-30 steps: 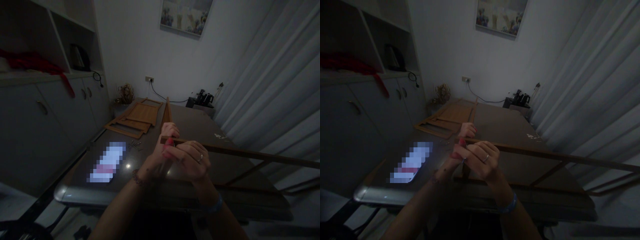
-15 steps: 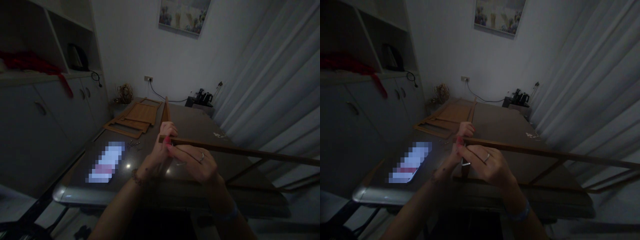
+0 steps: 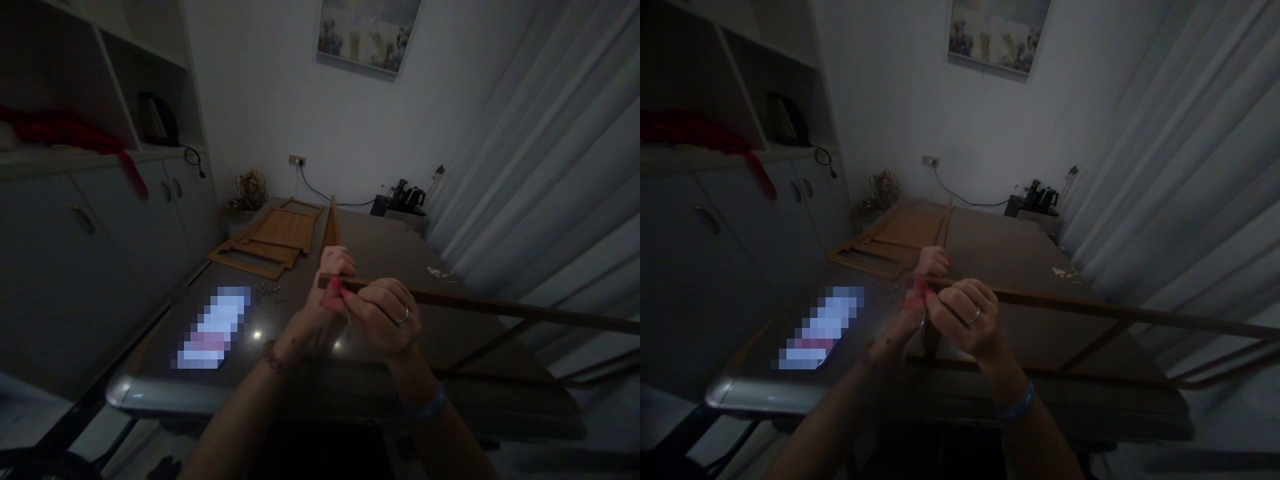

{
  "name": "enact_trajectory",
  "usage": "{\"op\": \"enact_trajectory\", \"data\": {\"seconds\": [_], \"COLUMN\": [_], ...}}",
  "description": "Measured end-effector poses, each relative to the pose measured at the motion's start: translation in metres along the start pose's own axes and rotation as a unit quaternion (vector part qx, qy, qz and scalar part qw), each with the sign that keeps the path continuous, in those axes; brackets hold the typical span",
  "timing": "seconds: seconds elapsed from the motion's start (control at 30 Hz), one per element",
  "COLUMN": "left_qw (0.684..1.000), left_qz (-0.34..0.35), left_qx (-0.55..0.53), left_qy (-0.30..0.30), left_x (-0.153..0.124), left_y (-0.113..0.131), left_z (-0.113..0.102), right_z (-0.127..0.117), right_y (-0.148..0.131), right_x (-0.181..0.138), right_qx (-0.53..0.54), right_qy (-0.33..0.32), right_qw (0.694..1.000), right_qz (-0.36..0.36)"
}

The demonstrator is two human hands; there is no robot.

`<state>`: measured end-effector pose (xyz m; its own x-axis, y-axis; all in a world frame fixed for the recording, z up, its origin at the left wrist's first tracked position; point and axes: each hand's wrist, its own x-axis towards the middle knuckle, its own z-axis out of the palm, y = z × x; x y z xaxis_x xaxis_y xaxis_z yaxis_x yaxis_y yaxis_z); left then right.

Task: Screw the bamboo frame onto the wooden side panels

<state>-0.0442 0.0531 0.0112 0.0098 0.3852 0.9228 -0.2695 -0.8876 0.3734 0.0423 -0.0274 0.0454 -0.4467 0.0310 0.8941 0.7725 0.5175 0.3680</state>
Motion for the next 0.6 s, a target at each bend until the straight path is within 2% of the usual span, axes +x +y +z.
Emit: {"op": "enact_trajectory", "data": {"seconds": [0.17,0.43,0.6], "left_qw": [0.999,1.0,0.999], "left_qz": [-0.027,-0.006,-0.015], "left_qx": [-0.03,0.004,-0.027], "left_qy": [0.003,-0.029,-0.036], "left_x": [0.0,-0.002,0.001], "left_y": [0.002,-0.008,0.0], "left_z": [0.0,-0.004,-0.008], "right_z": [0.002,-0.002,-0.014], "right_y": [-0.002,-0.007,-0.006], "right_x": [-0.002,-0.003,-0.004], "right_qx": [0.016,0.041,0.01], "right_qy": [0.003,-0.035,-0.092], "right_qw": [1.0,0.998,0.996], "right_qz": [0.013,0.012,-0.014]}}
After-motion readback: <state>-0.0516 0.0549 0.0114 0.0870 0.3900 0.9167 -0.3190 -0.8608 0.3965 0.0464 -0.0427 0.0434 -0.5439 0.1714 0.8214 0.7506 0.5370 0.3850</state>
